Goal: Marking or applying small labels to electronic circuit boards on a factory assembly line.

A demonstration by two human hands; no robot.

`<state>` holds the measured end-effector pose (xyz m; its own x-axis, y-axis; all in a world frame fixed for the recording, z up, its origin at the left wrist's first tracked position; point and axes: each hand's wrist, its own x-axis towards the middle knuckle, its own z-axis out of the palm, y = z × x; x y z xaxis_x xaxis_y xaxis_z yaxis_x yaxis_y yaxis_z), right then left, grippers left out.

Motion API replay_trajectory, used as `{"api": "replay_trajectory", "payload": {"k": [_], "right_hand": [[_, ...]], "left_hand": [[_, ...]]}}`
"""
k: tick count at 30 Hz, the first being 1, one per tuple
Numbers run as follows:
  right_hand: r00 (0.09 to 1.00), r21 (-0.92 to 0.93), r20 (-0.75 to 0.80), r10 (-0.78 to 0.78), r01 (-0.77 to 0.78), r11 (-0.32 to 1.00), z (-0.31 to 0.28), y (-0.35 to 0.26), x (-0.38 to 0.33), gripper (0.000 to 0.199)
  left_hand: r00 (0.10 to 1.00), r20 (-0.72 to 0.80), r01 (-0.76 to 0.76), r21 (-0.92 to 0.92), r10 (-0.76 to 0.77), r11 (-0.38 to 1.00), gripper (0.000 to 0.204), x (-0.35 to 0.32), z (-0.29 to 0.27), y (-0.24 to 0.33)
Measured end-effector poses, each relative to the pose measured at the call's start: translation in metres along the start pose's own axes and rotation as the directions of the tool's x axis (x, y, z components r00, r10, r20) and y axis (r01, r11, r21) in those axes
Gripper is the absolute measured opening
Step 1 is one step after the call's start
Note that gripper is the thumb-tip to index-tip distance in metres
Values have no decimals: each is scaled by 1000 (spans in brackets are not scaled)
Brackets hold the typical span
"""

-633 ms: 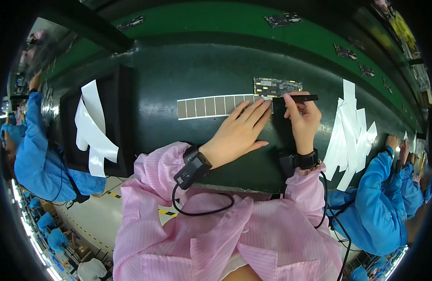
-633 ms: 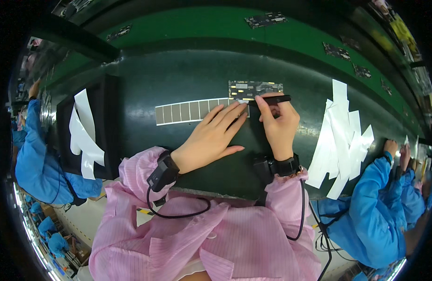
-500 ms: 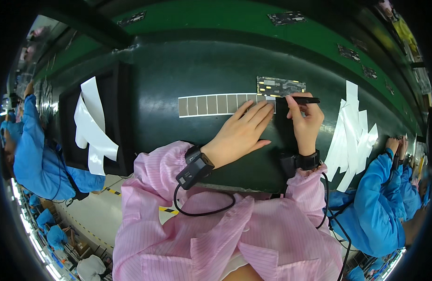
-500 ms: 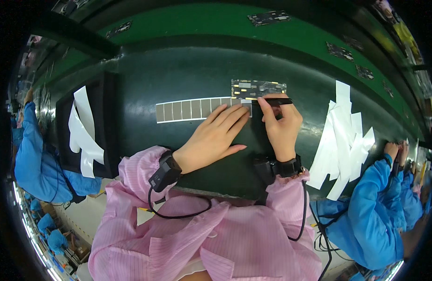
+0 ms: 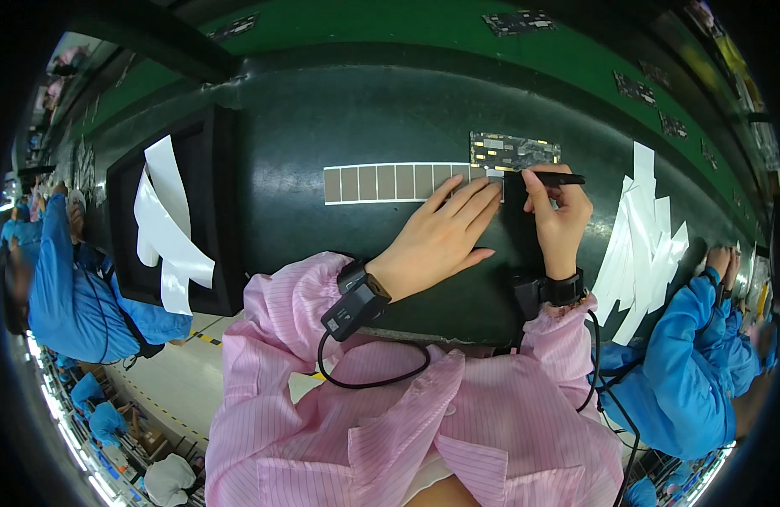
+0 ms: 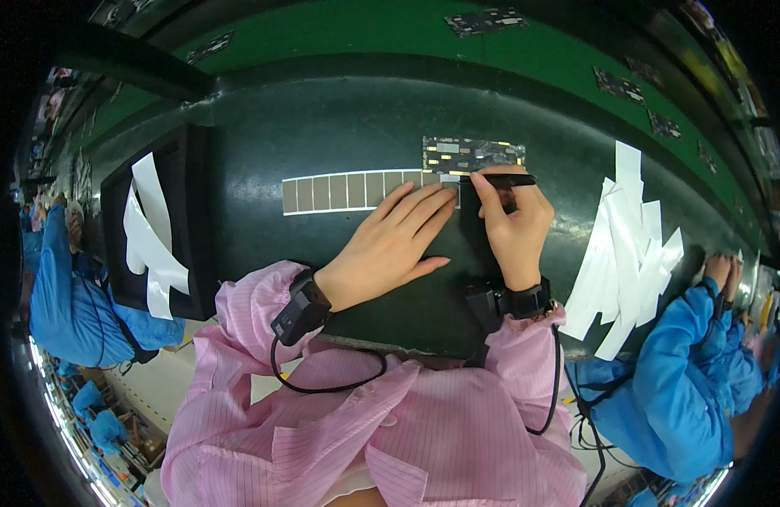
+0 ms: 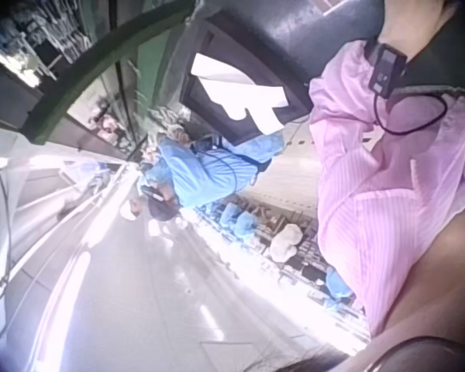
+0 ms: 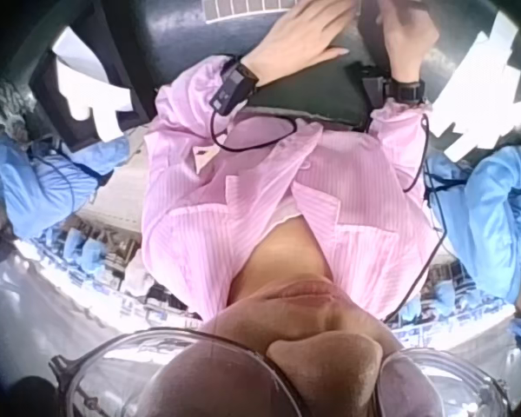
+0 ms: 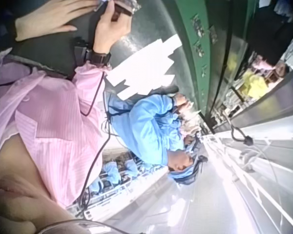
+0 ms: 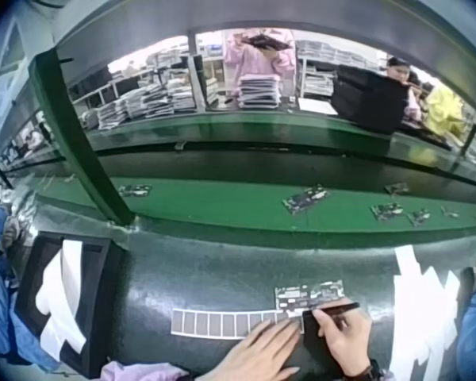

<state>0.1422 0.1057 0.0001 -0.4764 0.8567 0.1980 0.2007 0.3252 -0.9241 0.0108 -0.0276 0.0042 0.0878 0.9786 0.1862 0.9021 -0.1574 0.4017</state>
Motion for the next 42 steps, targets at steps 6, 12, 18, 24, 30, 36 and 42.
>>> {"api": "replay_trajectory", "payload": {"k": [6, 12, 18, 24, 30, 36, 42], "right_hand": [[1000, 6, -16, 1, -1, 1000, 1, 0, 0, 7], [999, 23, -41, -11, 12, 1000, 4, -1, 0, 7], [997, 121, -80, 8, 2, 993, 4, -6, 4, 7], [993, 253, -90, 70, -45, 966, 14, -7, 10, 8], [991, 291, -94, 98, -67, 955, 28, -7, 14, 9], [992, 240, -104, 66, -40, 970, 33, -6, 13, 9], [992, 266, -96, 79, -51, 963, 33, -5, 13, 10]], "left_hand": [[999, -16, -30, -26, 30, 999, 63, 5, 0, 0], [1000, -7, -26, -30, 26, 999, 62, 6, -1, 0], [999, -17, -33, -37, 33, 999, 63, 6, -3, 0], [998, -52, -35, -78, 31, 996, 60, 6, -2, -3], [988, -153, 8, -75, -19, 997, 53, 7, -7, -13], [986, -149, 55, -98, -69, 994, 50, 7, -7, -15], [986, -147, 64, -106, -79, 992, 49, 6, -6, -16]]}}
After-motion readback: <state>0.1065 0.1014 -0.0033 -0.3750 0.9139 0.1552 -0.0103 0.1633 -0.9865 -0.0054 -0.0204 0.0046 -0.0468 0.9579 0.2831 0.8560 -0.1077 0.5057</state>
